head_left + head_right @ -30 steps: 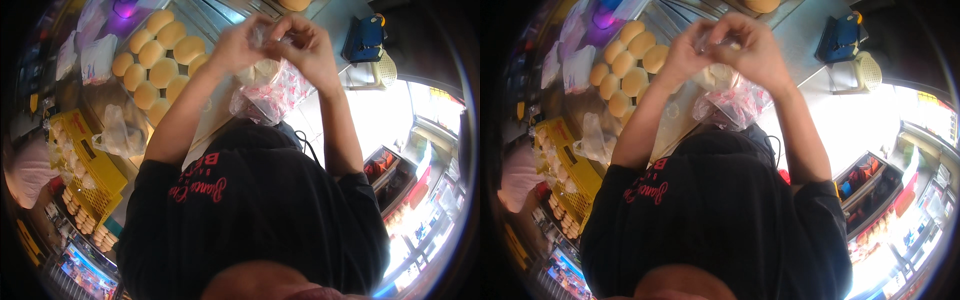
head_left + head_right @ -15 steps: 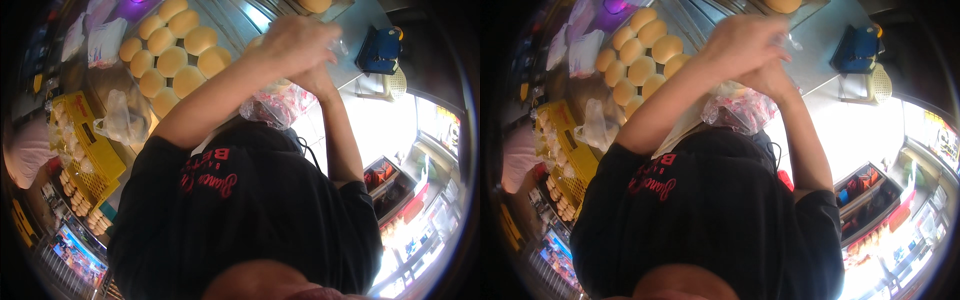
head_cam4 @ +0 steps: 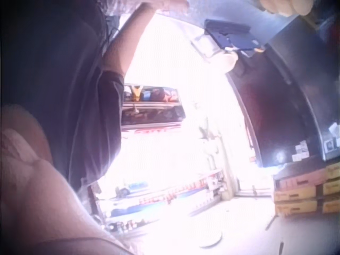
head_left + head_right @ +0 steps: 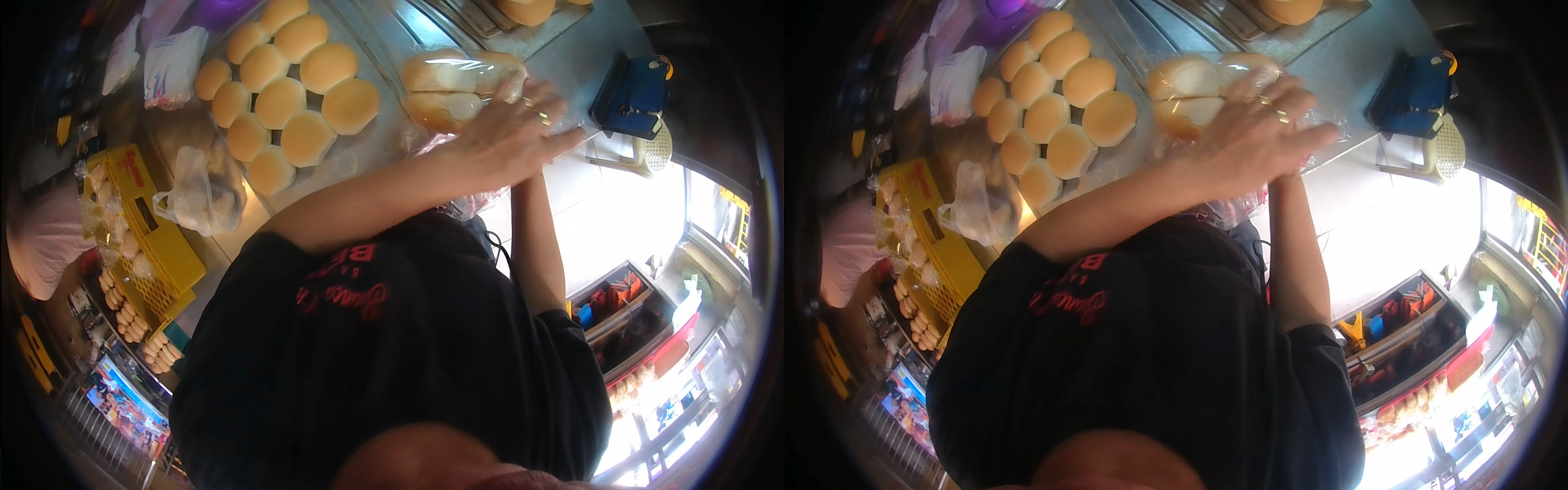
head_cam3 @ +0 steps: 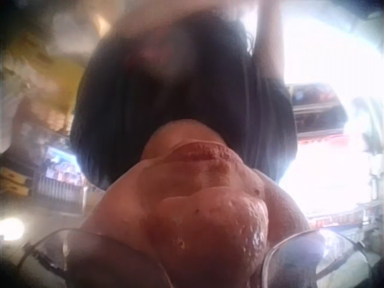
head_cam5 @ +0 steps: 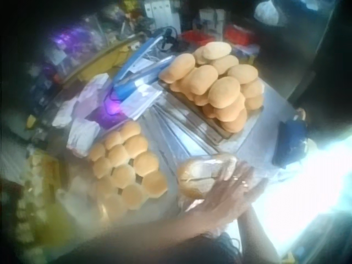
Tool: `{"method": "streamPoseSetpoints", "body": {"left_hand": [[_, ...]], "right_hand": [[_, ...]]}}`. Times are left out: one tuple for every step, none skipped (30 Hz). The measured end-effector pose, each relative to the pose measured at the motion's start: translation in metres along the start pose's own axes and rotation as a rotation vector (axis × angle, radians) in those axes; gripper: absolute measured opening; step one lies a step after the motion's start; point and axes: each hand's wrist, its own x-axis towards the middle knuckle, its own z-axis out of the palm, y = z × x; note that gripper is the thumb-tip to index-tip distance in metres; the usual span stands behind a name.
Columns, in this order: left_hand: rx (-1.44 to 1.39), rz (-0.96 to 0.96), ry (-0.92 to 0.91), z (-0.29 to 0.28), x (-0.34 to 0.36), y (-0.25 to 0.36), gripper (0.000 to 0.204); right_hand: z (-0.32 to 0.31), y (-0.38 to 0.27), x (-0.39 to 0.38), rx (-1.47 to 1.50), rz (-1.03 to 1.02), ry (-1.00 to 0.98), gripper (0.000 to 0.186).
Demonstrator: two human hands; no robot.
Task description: The person picks up bread buns from a metal tray by hand and places them into plastic bags, then places the bags into a red plastic crate and onto a display shelf.
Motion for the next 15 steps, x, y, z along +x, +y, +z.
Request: {"method": "streamPoseSetpoints", "body": {"left_hand": [[0.073,-0.037,-0.029,-0.004,-0.007,-0.009,0.038],[0.148,-0.088,-0.053,-0.007,-0.017,-0.016,0.042],[0.155,-0.133,-0.12,-0.002,-0.03,-0.025,0.047],[0.168,-0.177,-0.179,0.007,-0.044,-0.036,0.052],[0.179,-0.201,-0.231,0.007,-0.046,-0.044,0.057],[0.142,-0.186,-0.226,0.007,-0.046,-0.049,0.059],[0.094,-0.184,-0.237,0.003,-0.047,-0.047,0.06],[0.058,-0.169,-0.23,-0.003,-0.042,-0.051,0.062],[0.066,-0.109,-0.271,-0.016,-0.042,-0.054,0.064],[0.071,-0.039,-0.314,-0.036,-0.045,-0.054,0.066],[0.077,0.026,-0.361,-0.053,-0.05,-0.053,0.068],[0.177,0.16,-0.255,-0.062,-0.052,-0.055,0.069],[0.272,0.291,-0.144,-0.07,-0.054,-0.057,0.071],[0.369,0.423,-0.029,-0.076,-0.053,-0.062,0.072],[0.298,0.472,0.067,-0.08,-0.048,-0.066,0.071]], "right_hand": [[0.001,0.008,-0.007,0.036,0.05,-0.012,0.058],[-0.004,0.003,-0.005,0.114,0.099,-0.025,0.057],[-0.007,-0.004,-0.001,0.544,0.282,-0.056,0.055],[-0.015,-0.018,0.009,0.962,0.484,-0.012,0.053],[-0.021,-0.028,0.021,1.381,0.658,0.022,0.052],[-0.016,-0.025,0.02,1.53,0.677,0.078,0.052],[-0.021,-0.027,0.016,1.626,0.731,0.082,0.052],[-0.026,-0.024,0.022,1.724,0.756,0.094,0.052],[-0.033,-0.022,0.028,1.822,0.777,0.107,0.051],[-0.043,-0.022,0.032,1.827,0.802,0.138,0.049],[-0.054,-0.022,0.035,1.832,0.846,0.095,0.048],[-0.065,-0.022,0.039,1.835,0.884,0.059,0.047],[-0.078,-0.024,0.043,1.838,0.926,0.022,0.047],[-0.088,-0.037,0.054,1.764,0.972,-0.041,0.043],[-0.087,-0.046,0.056,1.755,0.988,-0.002,0.043]]}}
